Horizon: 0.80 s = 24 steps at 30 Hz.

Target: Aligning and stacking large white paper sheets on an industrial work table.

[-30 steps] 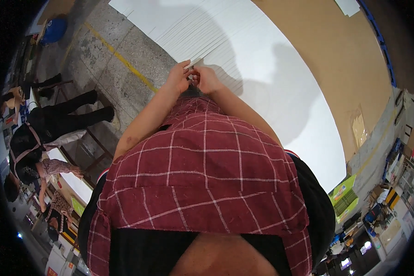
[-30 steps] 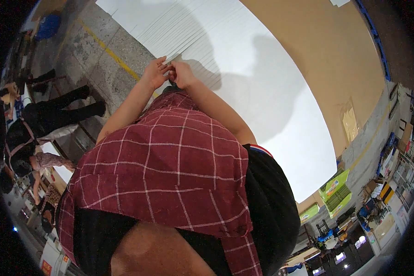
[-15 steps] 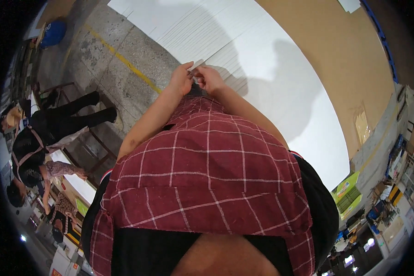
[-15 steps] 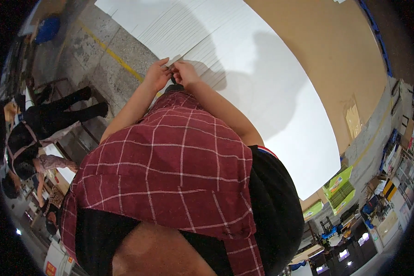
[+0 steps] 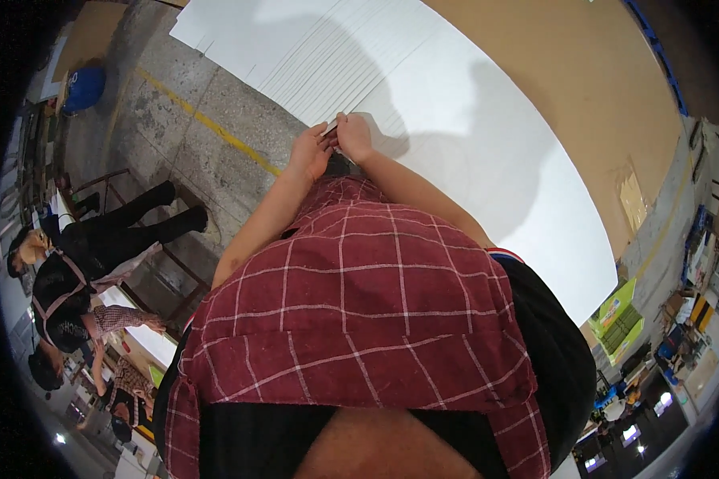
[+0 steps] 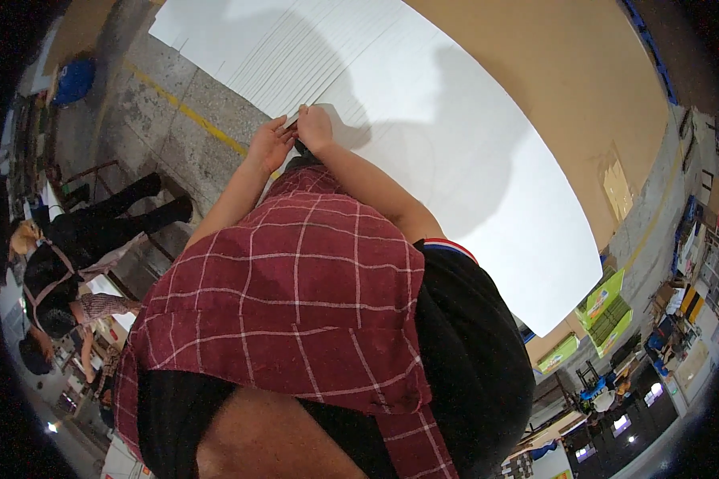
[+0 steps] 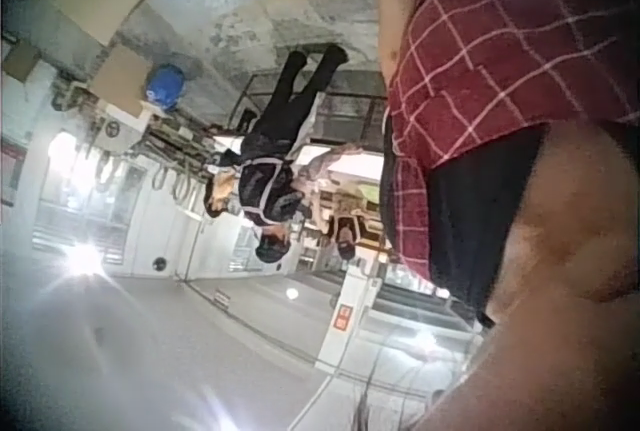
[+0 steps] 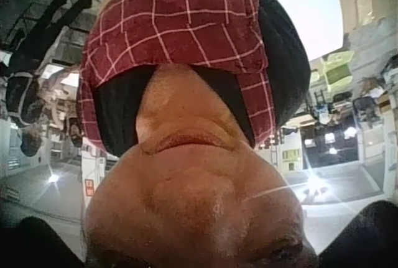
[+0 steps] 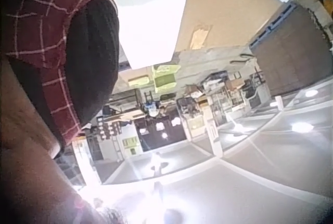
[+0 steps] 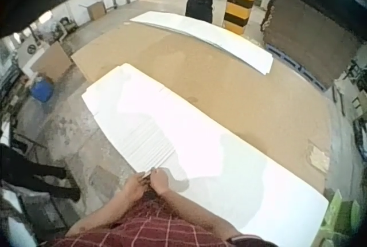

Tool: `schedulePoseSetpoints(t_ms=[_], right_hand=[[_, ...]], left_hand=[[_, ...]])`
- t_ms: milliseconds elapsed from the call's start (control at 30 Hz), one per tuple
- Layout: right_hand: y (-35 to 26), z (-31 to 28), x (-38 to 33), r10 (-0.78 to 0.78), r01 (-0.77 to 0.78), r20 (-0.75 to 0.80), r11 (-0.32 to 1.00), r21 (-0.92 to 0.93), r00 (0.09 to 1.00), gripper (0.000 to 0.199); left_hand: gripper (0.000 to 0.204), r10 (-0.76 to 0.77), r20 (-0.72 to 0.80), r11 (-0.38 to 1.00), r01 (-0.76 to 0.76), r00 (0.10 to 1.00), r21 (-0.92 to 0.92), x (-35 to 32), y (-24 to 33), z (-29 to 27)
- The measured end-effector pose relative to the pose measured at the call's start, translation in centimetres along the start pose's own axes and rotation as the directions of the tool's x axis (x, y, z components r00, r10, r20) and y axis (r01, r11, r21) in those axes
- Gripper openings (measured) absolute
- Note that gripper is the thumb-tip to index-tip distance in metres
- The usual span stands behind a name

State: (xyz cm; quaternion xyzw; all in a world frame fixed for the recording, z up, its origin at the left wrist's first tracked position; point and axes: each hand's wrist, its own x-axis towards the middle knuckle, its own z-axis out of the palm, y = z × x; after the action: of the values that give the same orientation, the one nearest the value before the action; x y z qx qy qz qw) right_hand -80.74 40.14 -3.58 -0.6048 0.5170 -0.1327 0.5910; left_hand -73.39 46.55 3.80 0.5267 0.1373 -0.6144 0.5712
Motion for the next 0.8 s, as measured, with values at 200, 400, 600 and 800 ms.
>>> schedulePoseSetpoints(t_ms=[200, 400, 600, 800], right_hand=[[-1.7, -1.6, -1.1, -0.018, 0.018, 0.058, 1.000, -0.005, 0.998, 0.032], [0.1, -1.9, -2.7, 0.030, -0.027, -0.054, 0.998, 0.060, 0.998, 0.023], [-3.2, -2.8, -3.8, 0.359, -0.501, 0.356, 0.515, 0.696, 0.863, 0.019], [-3.2, -2.8, -2.9, 0.252, -0.368, 0.273, 0.733, 0.573, 0.928, 0.027]], left_hand=[[0.025, 0.020, -0.069, 0.994, -0.013, 0.997, 0.109, -0.9, 0.0, 1.5], [0.031, -0.082, -0.101, 0.994, 0.089, 0.991, 0.062, -1.5, -0.3, 2.6], [0.036, -0.117, 0.222, 0.992, 0.103, 0.968, 0.073, -1.6, 0.7, 2.0], [0.029, -0.068, -0.082, 0.998, 0.067, 0.994, -0.012, -1.5, 0.0, 1.2]])
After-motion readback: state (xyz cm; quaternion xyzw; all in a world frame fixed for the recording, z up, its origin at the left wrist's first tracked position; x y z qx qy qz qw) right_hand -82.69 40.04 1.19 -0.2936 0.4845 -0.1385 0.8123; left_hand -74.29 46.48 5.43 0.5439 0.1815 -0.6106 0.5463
